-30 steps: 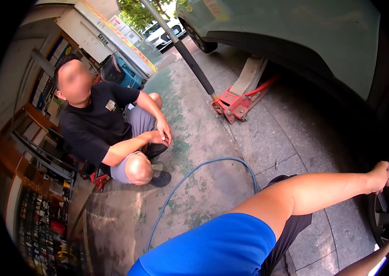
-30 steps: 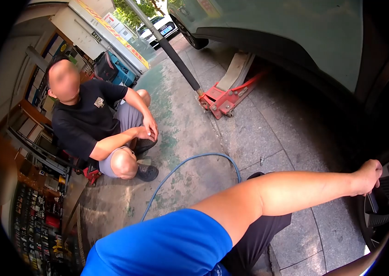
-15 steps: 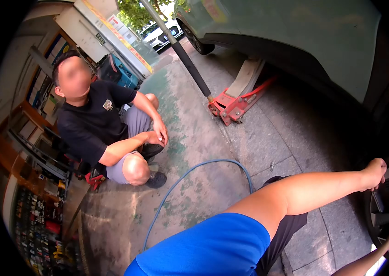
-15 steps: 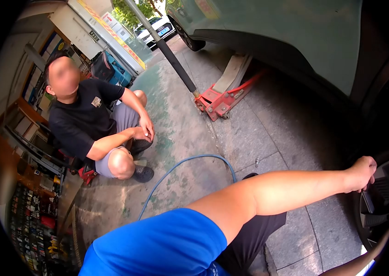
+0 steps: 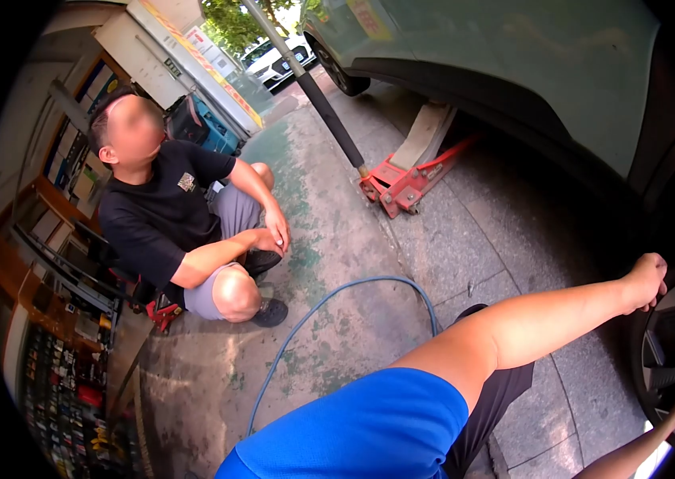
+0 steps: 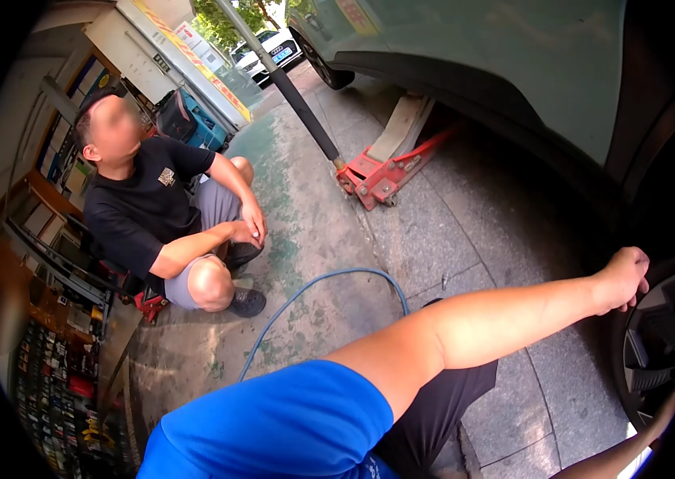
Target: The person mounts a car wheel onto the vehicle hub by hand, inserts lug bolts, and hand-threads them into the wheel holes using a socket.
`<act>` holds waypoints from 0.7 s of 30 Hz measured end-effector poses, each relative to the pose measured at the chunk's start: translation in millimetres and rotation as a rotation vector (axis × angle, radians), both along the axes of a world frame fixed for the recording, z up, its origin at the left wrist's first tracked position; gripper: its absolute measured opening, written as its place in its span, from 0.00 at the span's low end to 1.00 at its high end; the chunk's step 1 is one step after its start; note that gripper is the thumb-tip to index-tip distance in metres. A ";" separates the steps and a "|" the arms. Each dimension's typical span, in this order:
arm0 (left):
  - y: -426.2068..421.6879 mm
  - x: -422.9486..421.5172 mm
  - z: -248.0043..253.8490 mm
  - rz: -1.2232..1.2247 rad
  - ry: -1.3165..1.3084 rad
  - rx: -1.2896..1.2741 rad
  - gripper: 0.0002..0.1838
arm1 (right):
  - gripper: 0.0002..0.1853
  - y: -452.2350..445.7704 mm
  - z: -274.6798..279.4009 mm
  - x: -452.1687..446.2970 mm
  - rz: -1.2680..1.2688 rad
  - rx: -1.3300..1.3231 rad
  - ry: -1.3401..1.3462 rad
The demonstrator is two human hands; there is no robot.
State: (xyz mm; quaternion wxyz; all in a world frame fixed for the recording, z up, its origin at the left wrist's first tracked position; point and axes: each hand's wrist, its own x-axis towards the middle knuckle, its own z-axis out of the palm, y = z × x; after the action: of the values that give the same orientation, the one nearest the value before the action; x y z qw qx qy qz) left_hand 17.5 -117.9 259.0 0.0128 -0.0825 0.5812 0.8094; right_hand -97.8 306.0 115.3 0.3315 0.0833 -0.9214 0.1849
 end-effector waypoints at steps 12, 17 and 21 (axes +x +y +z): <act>0.6 0.1 -4.5 -0.013 -0.010 -0.030 0.15 | 0.25 -16.3 25.3 12.2 -0.003 -0.201 -0.101; -4.5 6.7 5.8 -0.016 -0.029 -0.029 0.17 | 0.31 -42.1 59.9 38.6 -0.123 -0.164 -0.076; -5.7 8.9 5.2 -0.035 -0.027 -0.061 0.18 | 0.29 -34.7 71.3 34.3 -0.258 -0.897 -0.677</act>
State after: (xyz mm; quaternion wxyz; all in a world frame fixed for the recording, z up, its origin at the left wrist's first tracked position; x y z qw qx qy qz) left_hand 26.4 -123.7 264.3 0.0324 -0.0836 0.6069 0.7897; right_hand -63.6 271.3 186.6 0.0410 -0.2424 -0.8103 0.5319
